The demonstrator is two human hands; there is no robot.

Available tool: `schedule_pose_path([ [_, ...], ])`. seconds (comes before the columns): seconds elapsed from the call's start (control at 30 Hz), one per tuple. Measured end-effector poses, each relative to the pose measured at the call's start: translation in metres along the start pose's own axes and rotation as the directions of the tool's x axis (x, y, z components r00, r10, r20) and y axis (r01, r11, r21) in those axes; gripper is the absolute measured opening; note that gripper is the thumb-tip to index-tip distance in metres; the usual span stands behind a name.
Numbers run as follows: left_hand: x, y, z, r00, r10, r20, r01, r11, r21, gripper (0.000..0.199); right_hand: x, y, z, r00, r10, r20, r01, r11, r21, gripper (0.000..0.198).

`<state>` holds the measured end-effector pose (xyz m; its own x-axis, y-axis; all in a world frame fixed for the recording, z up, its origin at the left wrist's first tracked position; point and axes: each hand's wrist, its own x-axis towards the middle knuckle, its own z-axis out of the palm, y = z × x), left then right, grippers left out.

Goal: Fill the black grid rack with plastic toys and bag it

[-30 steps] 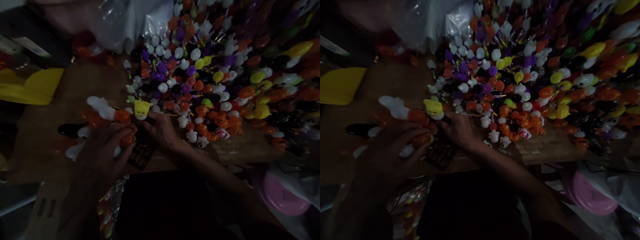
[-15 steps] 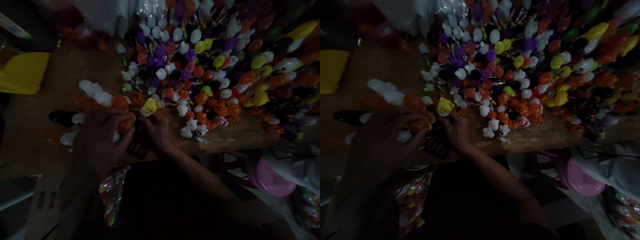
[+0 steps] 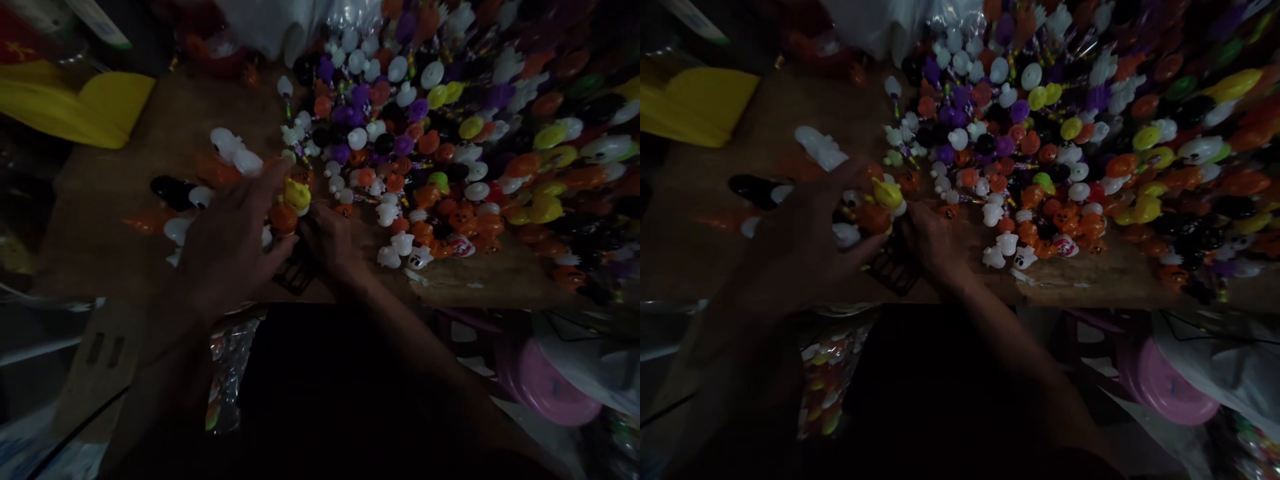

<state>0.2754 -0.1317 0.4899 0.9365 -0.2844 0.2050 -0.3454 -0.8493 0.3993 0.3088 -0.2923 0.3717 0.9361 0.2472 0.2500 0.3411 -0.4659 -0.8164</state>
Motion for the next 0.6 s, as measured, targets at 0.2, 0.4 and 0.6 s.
schedule_pose_path([
  [0.2,-0.007,-0.006,-0.046,0.997,-0.035,-0.074,0.025,0.992,-0.127,0.047,-0.002,0.002,-0.006,0.997,-0.070,-0.020,0.070,0.997,-0.028,0.010],
  [0.4,0.001,-0.007,-0.053,0.856,-0.262,-0.446,0.038,0.892,-0.451,0.024,-0.001,-0.001,-0.012,0.989,-0.146,-0.001,0.146,0.989,-0.017,0.020],
  [0.6,0.020,-0.009,-0.070,0.898,-0.099,-0.429,-0.001,0.974,-0.227,0.031,0.000,0.003,-0.009,0.988,-0.134,0.073,0.143,0.980,-0.137,0.027],
])
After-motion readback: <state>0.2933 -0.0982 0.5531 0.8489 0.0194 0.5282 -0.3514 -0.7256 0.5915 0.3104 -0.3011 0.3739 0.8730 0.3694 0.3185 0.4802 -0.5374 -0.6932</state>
